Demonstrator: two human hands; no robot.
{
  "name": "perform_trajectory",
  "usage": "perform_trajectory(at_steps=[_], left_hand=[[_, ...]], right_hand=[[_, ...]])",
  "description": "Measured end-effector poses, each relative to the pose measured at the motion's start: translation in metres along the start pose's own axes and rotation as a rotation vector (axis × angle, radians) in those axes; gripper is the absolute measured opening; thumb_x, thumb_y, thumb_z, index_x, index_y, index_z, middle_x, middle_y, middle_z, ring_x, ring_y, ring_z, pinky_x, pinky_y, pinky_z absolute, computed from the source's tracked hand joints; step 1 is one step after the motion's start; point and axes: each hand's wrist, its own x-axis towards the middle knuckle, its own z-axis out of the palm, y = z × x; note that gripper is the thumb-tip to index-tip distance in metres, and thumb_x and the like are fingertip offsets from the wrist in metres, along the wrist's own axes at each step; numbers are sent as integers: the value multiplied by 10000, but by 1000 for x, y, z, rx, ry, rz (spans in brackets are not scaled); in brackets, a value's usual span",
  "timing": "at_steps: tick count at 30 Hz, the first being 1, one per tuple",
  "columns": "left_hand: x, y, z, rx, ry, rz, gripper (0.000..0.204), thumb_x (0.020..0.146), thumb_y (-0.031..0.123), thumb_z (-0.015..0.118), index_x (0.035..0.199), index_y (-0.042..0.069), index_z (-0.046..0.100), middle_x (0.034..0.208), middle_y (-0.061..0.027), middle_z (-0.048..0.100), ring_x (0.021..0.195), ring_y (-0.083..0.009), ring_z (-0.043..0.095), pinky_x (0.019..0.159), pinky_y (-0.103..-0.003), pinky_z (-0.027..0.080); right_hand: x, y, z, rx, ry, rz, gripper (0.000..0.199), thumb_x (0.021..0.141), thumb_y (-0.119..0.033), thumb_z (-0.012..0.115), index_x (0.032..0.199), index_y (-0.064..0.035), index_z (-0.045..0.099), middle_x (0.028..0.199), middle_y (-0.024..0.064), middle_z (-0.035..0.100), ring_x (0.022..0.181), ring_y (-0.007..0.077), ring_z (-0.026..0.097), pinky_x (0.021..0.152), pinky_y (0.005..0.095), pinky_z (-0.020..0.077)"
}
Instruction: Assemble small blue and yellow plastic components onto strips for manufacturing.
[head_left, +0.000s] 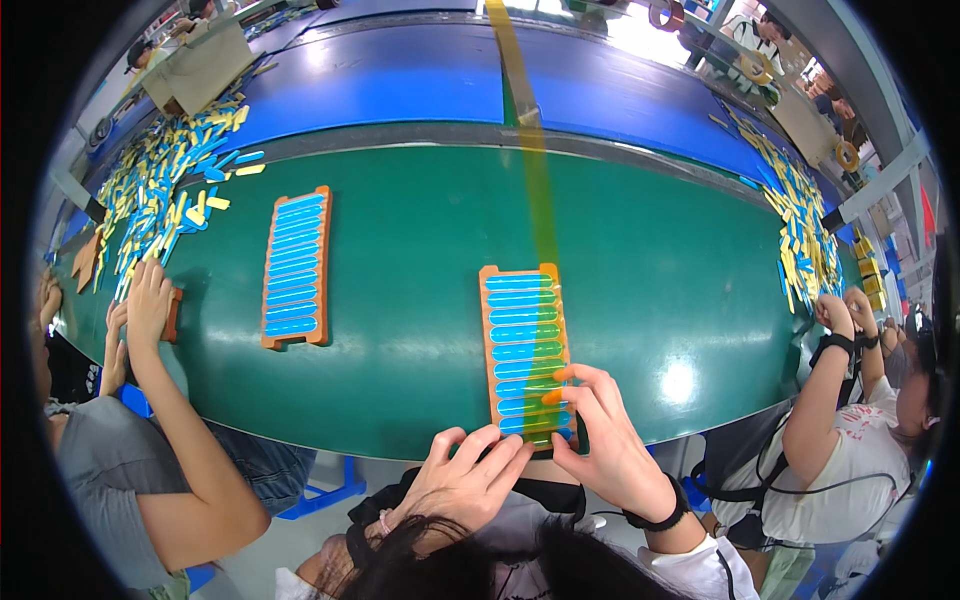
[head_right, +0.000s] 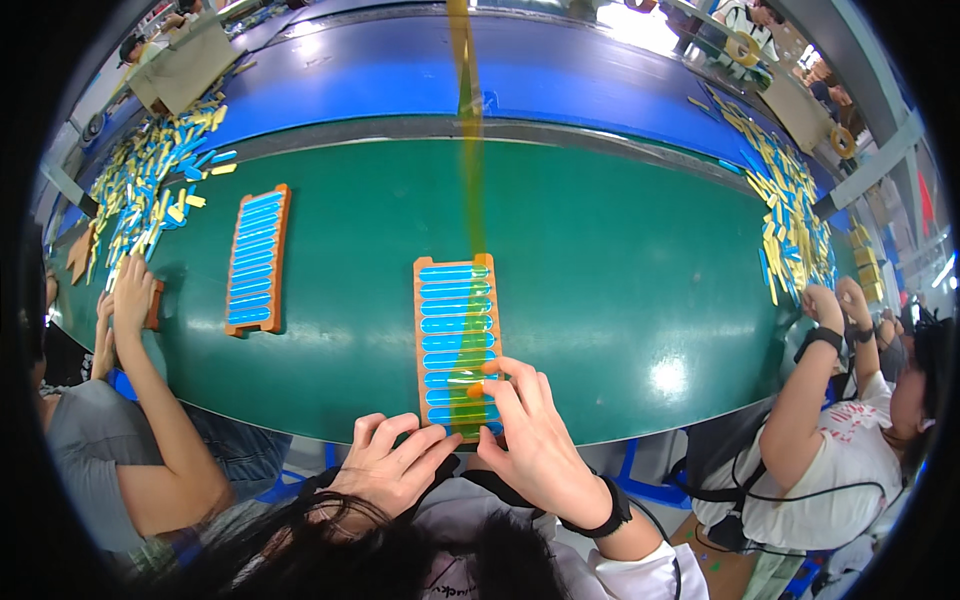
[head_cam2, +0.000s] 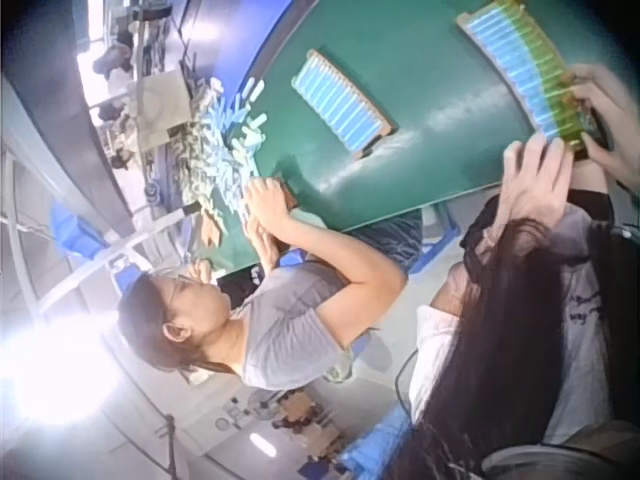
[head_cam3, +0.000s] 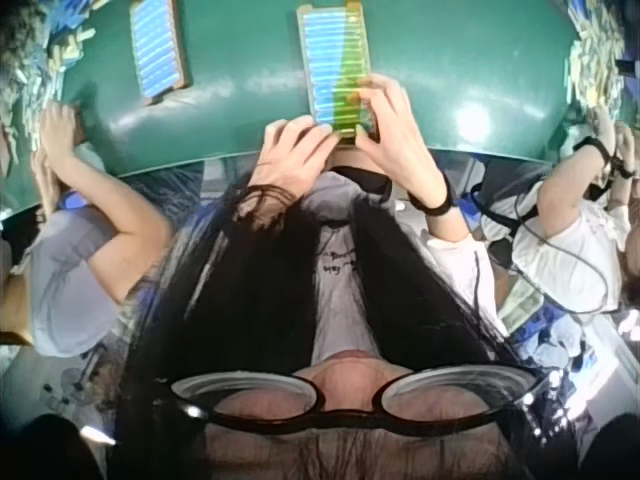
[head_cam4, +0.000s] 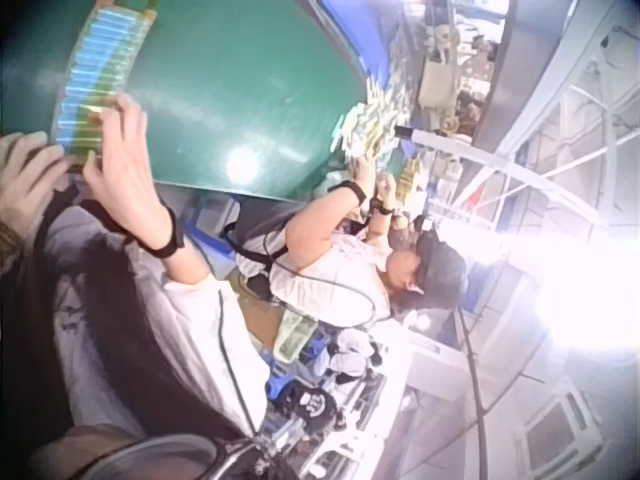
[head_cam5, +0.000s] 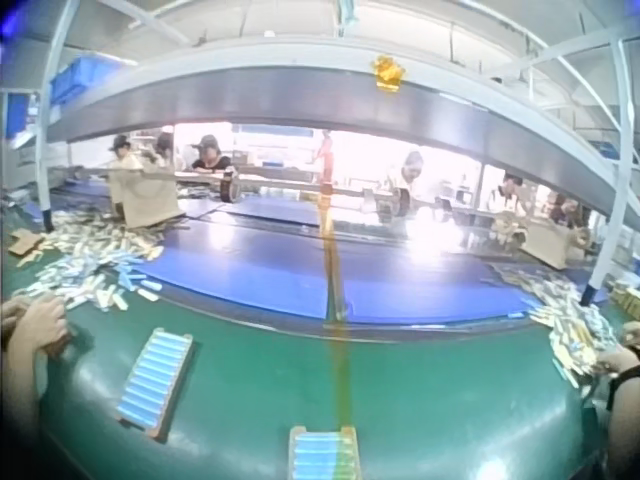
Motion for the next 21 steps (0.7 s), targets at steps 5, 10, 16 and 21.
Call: perform_trajectory(at_steps=[5, 10, 16, 21], left_hand=[[10, -8, -4, -142, -73, 34, 248, 720, 126, 538, 949, 43, 584, 914, -14, 519, 942, -160, 448, 706, -306, 353], [29, -32, -20, -264, -136, -40, 175, 670, 120, 571, 838, 72, 560, 835, -47, 521, 816, -217, 480, 658, -331, 391], [146, -118, -17, -1186, 134, -834, 574, 785, 295, 622, 1187, -27, 369, 1082, -147, 464, 1003, -236, 490, 815, -335, 439], [171, -142, 4, -1857, 31, -859, 730, 764, 299, 646, 1234, -65, 221, 1079, -214, 437, 1019, -336, 486, 873, -411, 433]], right_hand=[[0, 1, 1, 61, -5, 9, 399, 666, -2, 611, 1016, 13, 420, 1124, 178, 375, 953, 341, 410, 754, 367, 426], [-1, 5, 4, 22, 42, -53, 405, 672, -61, 656, 1008, -1, 439, 1114, 156, 394, 951, 330, 412, 782, 372, 414], [-3, 14, 5, 31, 47, -89, 407, 693, -73, 659, 1037, -24, 449, 1110, 145, 401, 977, 308, 416, 784, 350, 399], [-7, 7, 5, 16, 60, -98, 385, 709, -92, 652, 1032, -16, 456, 1112, 150, 399, 965, 307, 417, 779, 343, 401]])
